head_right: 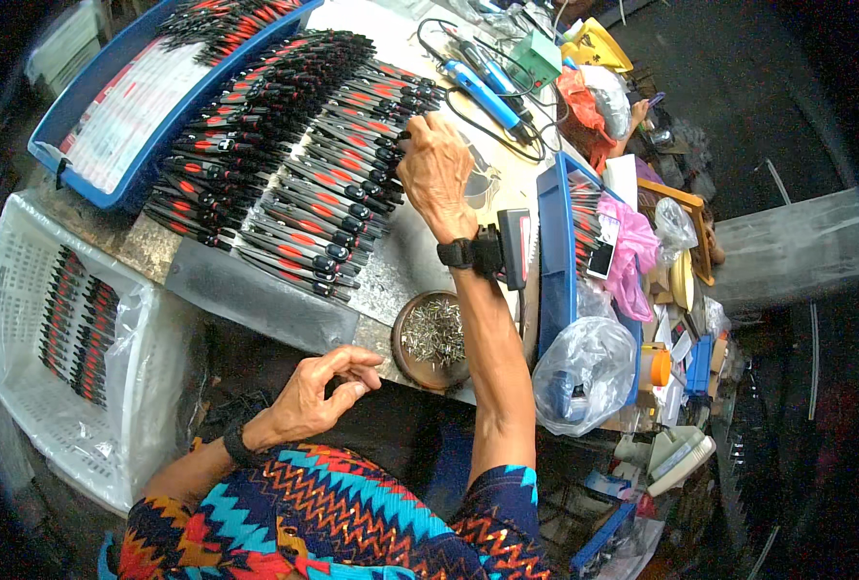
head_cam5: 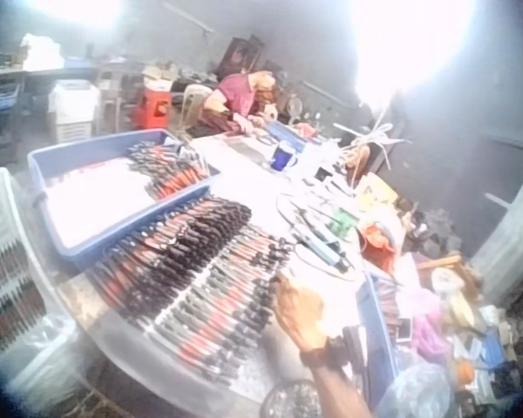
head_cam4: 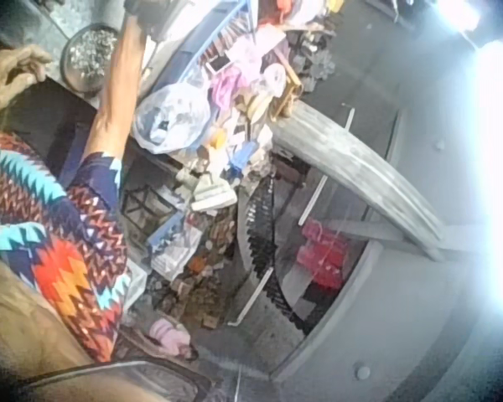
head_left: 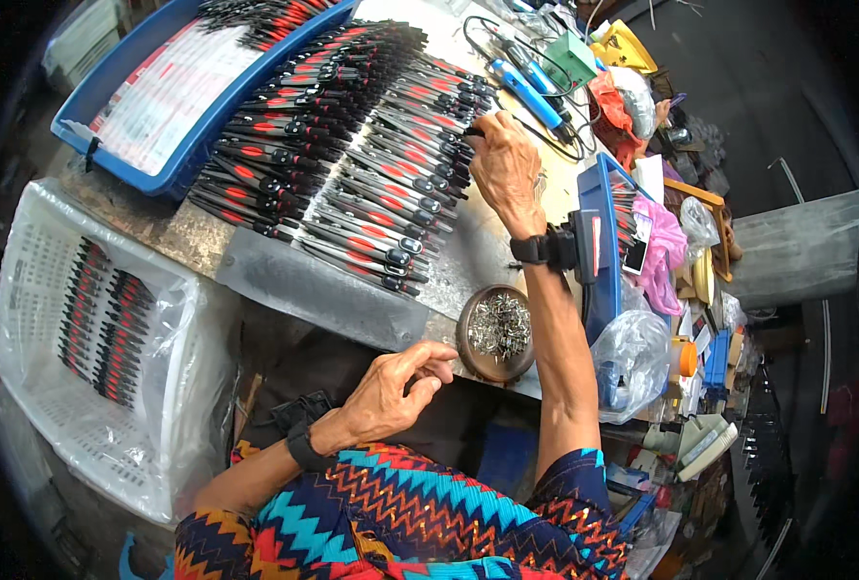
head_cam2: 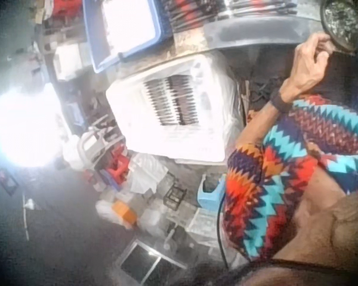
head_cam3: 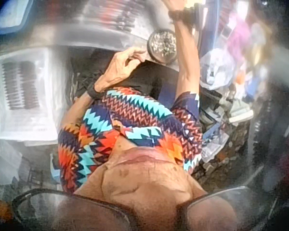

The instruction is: The person assembles keychains by inserting small metal pieces into black plastic holders and placing the finished units into a blue tray. The person repeats this process multiple times, handling the metal pieces and plastic holders by hand.

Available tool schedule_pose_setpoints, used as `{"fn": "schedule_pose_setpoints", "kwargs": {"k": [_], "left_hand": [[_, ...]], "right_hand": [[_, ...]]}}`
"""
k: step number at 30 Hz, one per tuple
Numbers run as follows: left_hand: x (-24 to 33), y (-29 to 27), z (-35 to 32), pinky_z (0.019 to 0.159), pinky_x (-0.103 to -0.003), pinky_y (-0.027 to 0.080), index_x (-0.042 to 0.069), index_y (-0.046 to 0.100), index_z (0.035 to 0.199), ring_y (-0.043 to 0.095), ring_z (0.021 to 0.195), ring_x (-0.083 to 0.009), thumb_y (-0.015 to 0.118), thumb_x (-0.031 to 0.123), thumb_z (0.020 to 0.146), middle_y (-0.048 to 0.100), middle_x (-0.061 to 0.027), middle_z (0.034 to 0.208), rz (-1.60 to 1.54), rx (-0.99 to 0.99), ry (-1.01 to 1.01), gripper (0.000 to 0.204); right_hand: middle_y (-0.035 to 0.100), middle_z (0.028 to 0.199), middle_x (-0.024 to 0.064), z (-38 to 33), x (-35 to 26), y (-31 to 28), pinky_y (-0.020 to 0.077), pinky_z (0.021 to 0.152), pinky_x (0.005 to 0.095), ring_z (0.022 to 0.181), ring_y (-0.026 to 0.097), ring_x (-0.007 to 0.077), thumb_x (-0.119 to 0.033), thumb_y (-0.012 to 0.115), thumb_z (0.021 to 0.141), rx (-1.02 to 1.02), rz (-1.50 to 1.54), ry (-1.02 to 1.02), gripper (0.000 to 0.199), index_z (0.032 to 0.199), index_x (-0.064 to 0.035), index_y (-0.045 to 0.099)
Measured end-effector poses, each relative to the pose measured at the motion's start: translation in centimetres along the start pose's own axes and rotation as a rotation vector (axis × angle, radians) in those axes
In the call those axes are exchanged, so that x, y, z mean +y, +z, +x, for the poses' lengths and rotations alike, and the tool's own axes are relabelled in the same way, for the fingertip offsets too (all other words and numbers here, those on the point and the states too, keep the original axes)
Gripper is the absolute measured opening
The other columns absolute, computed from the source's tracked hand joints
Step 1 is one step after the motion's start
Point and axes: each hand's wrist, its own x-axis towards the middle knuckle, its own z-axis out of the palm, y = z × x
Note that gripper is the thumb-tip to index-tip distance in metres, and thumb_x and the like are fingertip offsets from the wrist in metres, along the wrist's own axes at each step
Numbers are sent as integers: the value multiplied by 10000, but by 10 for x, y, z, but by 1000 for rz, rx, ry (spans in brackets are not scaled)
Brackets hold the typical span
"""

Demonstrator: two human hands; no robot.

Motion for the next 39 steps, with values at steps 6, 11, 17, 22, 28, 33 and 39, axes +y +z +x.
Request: {"fn": "schedule_pose_setpoints", "kwargs": {"k": [6, 11, 17, 22, 28, 33, 39], "left_hand": [[1, -2, 1, 766, -309, 516, -53, 502, 1119, 639, 862, -214, 465, -49, 801, 625, -143, 907, 7, -26, -5, 320], [0, -2, 1, 750, -307, 514, -51, 506, 1109, 641, 844, -208, 453, -50, 801, 629, -143, 886, 14, -26, -5, 312], [-2, -2, 3, 732, -305, 511, -49, 511, 1102, 644, 813, -205, 439, -47, 802, 632, -138, 865, 21, -24, -7, 308], [1, -4, 3, 754, -282, 496, -35, 531, 1111, 638, 820, -173, 499, -38, 811, 647, -114, 898, 13, -41, -55, 301], [1, -3, 0, 756, -260, 481, -22, 534, 1111, 605, 827, -138, 494, -36, 828, 637, -86, 862, -8, -33, -90, 287], [1, -2, 2, 780, -269, 474, -30, 541, 1101, 606, 816, -136, 488, -35, 827, 636, -88, 847, 11, -31, -95, 279], [0, 0, 2, 759, -263, 481, -37, 539, 1095, 613, 806, -137, 470, -46, 831, 635, -88, 841, 17, -20, -86, 273]], "right_hand": [[565, 809, 116, 5, 2, 17, 451, 650, 404, 776, 577, 314, -116, 619, 768, -53, -16, 1, 87, 822, -47, 611], [579, 835, 115, 5, 2, 20, 461, 657, 398, 798, 586, 314, -103, 621, 771, -59, -13, -6, 98, 851, -47, 621], [581, 841, 118, 1, 5, 14, 466, 665, 408, 811, 586, 328, -102, 623, 773, 7, 13, 2, 124, 886, -53, 628], [581, 831, 114, -13, 17, -2, 465, 669, 413, 809, 586, 331, -95, 607, 778, 8, -15, 45, 114, 886, -72, 634], [608, 841, 136, -54, 50, -41, 466, 664, 414, 771, 596, 352, -102, 549, 797, -108, -53, 112, 101, 853, -67, 625], [615, 836, 171, -99, 62, -69, 460, 688, 438, 793, 598, 362, -125, 531, 793, -273, -135, 260, 139, 844, -40, 628], [555, 888, 140, -141, 70, -73, 453, 733, 413, 872, 563, 337, -32, 509, 768, -269, -182, 318, 194, 929, -38, 618]]}}
